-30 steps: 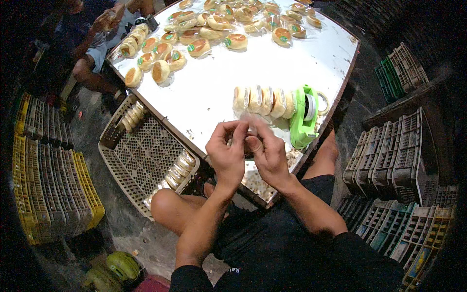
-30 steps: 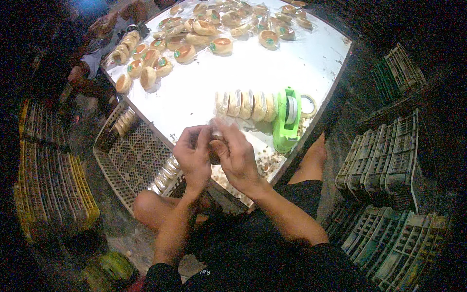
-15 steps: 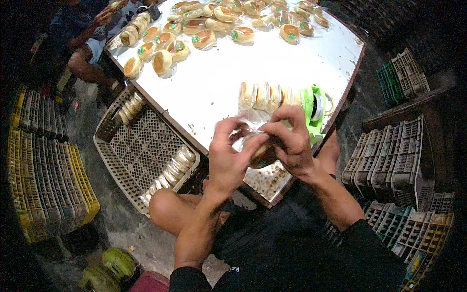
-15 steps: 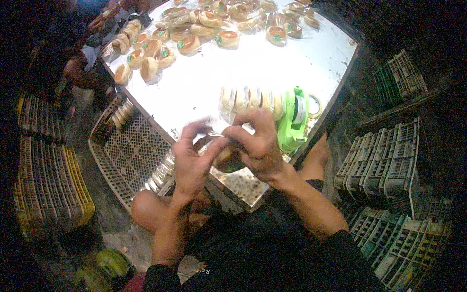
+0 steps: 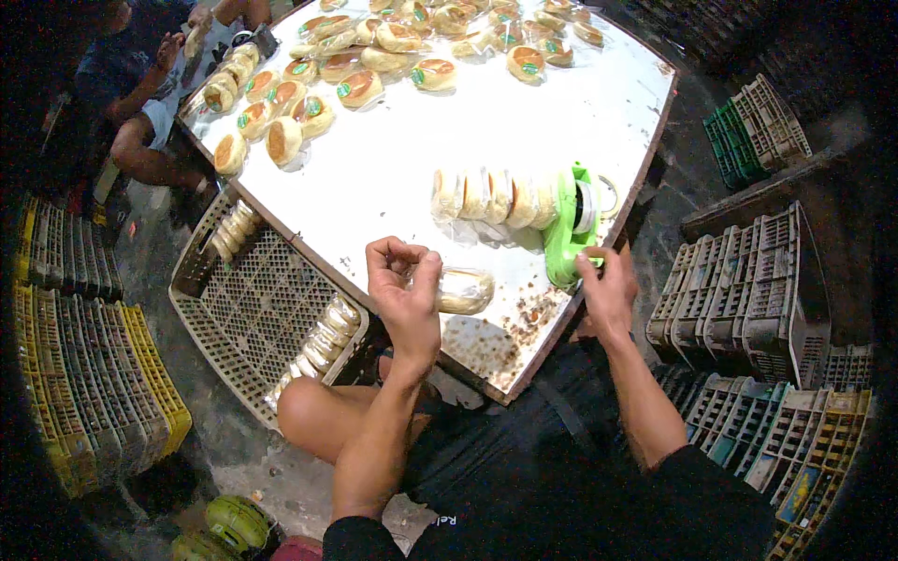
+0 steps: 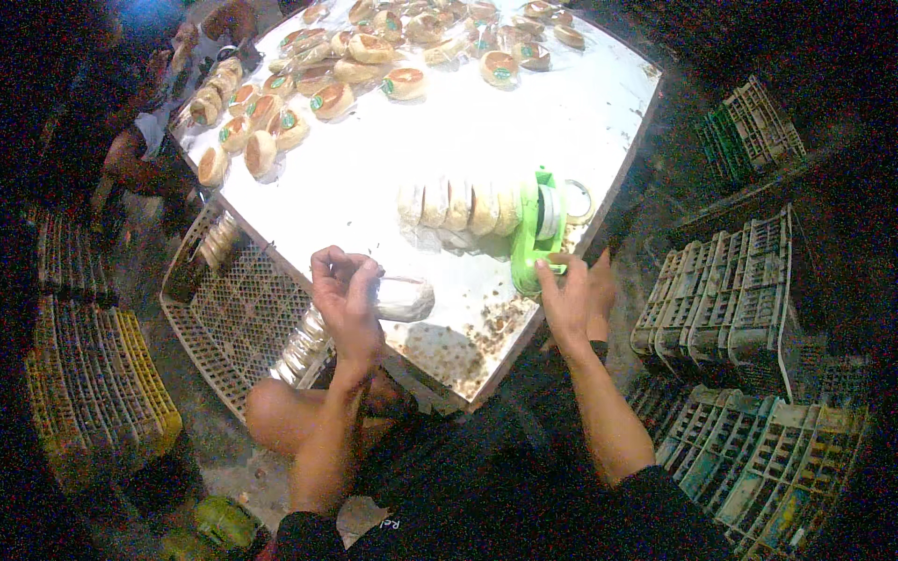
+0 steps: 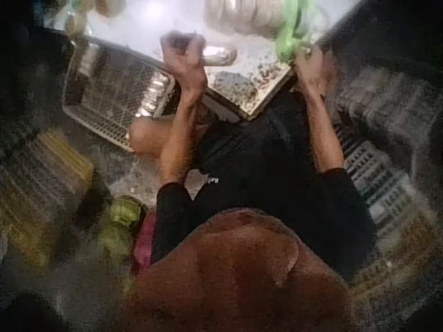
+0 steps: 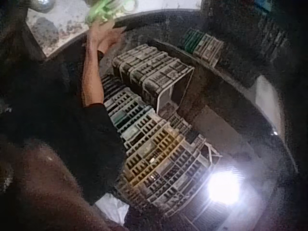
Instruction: The person sits on the floor and repeatedly picks up round buns, places them into clear plastic bags, seals the bags using a handheld tape dispenser, and sets the packaged buns aside on a table. Another person works alongside at the same table.
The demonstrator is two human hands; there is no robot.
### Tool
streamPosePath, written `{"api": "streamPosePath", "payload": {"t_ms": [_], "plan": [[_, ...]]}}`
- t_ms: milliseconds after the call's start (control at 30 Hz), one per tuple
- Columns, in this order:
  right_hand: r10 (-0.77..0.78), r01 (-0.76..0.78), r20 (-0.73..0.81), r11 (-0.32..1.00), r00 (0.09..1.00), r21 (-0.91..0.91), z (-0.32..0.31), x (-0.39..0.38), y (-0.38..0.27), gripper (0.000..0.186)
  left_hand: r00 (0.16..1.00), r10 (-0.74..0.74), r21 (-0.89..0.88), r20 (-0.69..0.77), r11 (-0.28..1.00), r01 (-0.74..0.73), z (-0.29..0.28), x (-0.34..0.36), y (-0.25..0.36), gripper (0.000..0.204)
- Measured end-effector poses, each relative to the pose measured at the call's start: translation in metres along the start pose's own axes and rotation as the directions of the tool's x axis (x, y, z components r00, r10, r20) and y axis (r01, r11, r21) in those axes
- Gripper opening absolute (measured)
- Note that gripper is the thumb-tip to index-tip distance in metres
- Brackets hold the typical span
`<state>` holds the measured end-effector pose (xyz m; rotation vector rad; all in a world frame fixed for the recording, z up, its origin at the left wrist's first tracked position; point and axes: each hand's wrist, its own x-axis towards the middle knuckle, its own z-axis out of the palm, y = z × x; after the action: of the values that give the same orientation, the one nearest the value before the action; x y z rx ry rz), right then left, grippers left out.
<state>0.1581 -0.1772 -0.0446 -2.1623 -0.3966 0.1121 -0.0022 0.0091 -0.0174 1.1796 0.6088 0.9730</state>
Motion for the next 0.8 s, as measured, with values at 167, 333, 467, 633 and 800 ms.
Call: {"api": "streamPosePath", "payload": {"t_ms": [167,333,467,633,800], "plan": [[0.221,-0.220,-0.017,0.975,0.975,0.013,-0.004,0.035,-0.005,0.033,1.000,-0.027,0.075,-0.003,0.997,0.027,0.014,0.001,-0.008,0.022],[0.077,-0.062,-0.057,0.972,0.995,0.228,-0.002,-0.018,0.052,0.025,0.999,-0.036,-0.020,-0.031,0.999,0.036,0.014,0.000,-0.018,0.021],[0.331,-0.534,0.429,0.641,0.841,0.551,0.037,-0.039,0.038,0.017,0.992,-0.078,-0.006,-0.096,0.997,0.078,0.017,0.004,-0.030,0.022],[-0.279,0.192,0.133,0.870,0.951,0.454,0.068,-0.059,-0.100,0.010,0.978,0.019,0.205,-0.209,0.978,0.024,0.019,-0.005,-0.026,0.026],[0.007,-0.257,0.364,0.722,0.931,0.643,0.076,-0.055,-0.091,0.035,0.992,0.113,0.406,0.062,0.905,-0.128,0.016,-0.006,0.004,0.032]]}}
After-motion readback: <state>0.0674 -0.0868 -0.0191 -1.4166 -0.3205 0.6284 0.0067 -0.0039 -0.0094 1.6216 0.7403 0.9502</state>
